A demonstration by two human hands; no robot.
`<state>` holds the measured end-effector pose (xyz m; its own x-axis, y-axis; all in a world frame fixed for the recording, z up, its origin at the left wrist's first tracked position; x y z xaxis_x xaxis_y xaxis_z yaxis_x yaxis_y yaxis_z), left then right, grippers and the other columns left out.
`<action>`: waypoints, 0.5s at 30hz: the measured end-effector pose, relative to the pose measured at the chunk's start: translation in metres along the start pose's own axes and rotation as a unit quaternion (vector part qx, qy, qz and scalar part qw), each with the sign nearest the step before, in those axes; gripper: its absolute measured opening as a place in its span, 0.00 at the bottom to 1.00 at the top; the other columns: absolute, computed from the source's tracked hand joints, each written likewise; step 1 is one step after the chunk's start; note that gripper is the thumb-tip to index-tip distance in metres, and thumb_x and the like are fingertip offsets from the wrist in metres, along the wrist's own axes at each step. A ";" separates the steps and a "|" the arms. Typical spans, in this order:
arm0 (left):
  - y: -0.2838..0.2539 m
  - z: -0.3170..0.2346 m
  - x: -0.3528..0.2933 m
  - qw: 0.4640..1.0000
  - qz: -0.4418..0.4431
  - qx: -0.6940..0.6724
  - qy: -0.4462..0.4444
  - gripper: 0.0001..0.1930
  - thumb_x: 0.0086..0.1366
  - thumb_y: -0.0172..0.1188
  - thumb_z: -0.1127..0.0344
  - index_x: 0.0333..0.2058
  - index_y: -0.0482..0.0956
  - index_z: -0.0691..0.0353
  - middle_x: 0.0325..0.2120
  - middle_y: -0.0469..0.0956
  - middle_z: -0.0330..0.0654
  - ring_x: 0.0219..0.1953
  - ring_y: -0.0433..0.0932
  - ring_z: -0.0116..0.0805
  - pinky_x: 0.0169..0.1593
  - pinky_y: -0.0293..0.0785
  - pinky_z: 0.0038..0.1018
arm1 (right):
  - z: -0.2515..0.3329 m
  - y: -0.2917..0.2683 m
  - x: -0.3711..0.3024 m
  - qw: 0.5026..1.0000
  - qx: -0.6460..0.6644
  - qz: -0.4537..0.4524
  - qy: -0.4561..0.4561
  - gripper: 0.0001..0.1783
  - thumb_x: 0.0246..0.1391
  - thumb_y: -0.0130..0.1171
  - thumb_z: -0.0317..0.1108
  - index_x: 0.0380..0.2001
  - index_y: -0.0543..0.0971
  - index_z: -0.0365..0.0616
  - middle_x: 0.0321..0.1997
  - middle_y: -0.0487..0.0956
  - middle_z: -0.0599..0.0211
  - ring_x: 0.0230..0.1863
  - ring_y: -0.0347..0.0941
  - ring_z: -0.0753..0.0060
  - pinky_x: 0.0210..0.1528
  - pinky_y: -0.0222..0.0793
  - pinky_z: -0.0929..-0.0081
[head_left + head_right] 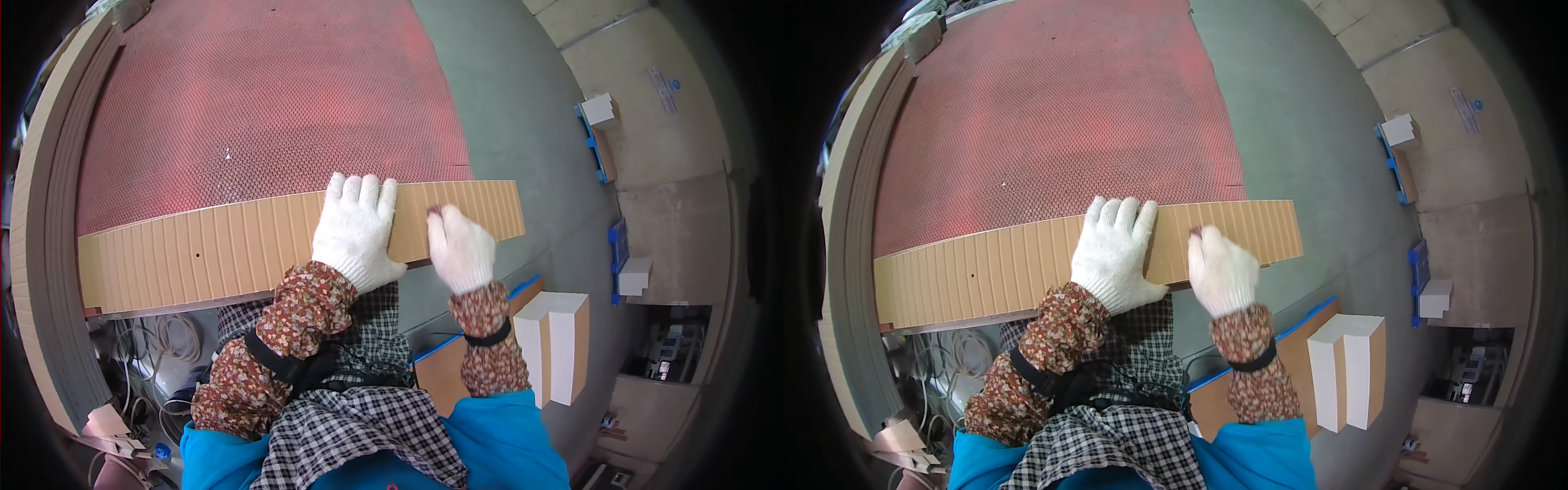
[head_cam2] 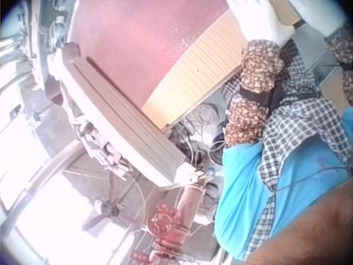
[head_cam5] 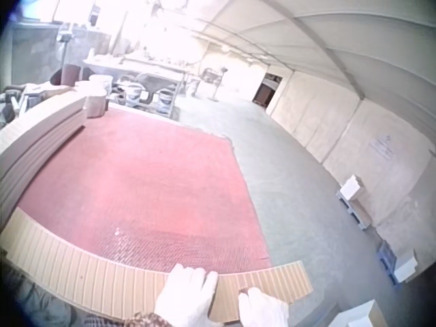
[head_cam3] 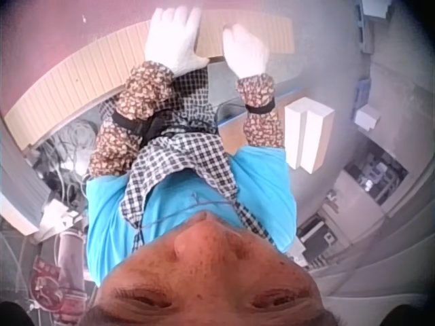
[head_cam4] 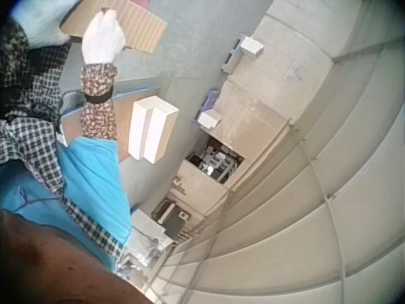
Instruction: The recorder is sanding the edges of wooden furniture panels using sandpaper in a manufacturing workshop.
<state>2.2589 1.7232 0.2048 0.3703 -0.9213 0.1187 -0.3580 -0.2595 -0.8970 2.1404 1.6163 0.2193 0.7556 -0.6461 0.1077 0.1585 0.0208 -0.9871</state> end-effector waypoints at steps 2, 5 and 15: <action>0.001 0.004 -0.001 1.000 0.005 0.004 -0.006 0.54 0.42 0.74 0.44 0.63 0.64 0.71 0.53 0.69 0.53 0.61 0.67 0.52 0.72 0.53 0.52 | 0.002 -0.003 -0.020 1.000 0.015 0.006 -0.001 0.15 0.66 0.54 0.42 0.31 0.77 0.42 0.25 0.81 0.53 0.28 0.81 0.47 0.31 0.76 0.53; 0.000 0.003 0.000 1.000 0.018 0.011 -0.009 0.53 0.43 0.74 0.44 0.63 0.64 0.71 0.53 0.69 0.53 0.61 0.67 0.52 0.72 0.53 0.52 | 0.000 -0.005 -0.026 0.999 0.035 0.004 -0.001 0.14 0.65 0.55 0.42 0.31 0.77 0.43 0.25 0.81 0.52 0.28 0.81 0.47 0.30 0.75 0.54; -0.001 -0.001 0.000 1.000 -0.001 0.004 0.005 0.52 0.43 0.74 0.44 0.63 0.65 0.70 0.52 0.70 0.52 0.60 0.68 0.51 0.72 0.53 0.51 | 0.002 0.015 0.063 0.999 -0.041 0.019 -0.013 0.19 0.67 0.49 0.46 0.35 0.79 0.43 0.29 0.83 0.51 0.32 0.82 0.44 0.38 0.76 0.48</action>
<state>2.2588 1.7230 0.2061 0.3635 -0.9231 0.1253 -0.3492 -0.2596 -0.9004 2.1915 1.5769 0.2112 0.7762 -0.6265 0.0711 0.0764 -0.0186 -0.9969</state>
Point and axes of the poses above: each hand's wrist, its own x-axis towards the middle knuckle, its own y-axis out of the palm, z = x × y, the point moved 6 cm from there along x, towards the middle knuckle
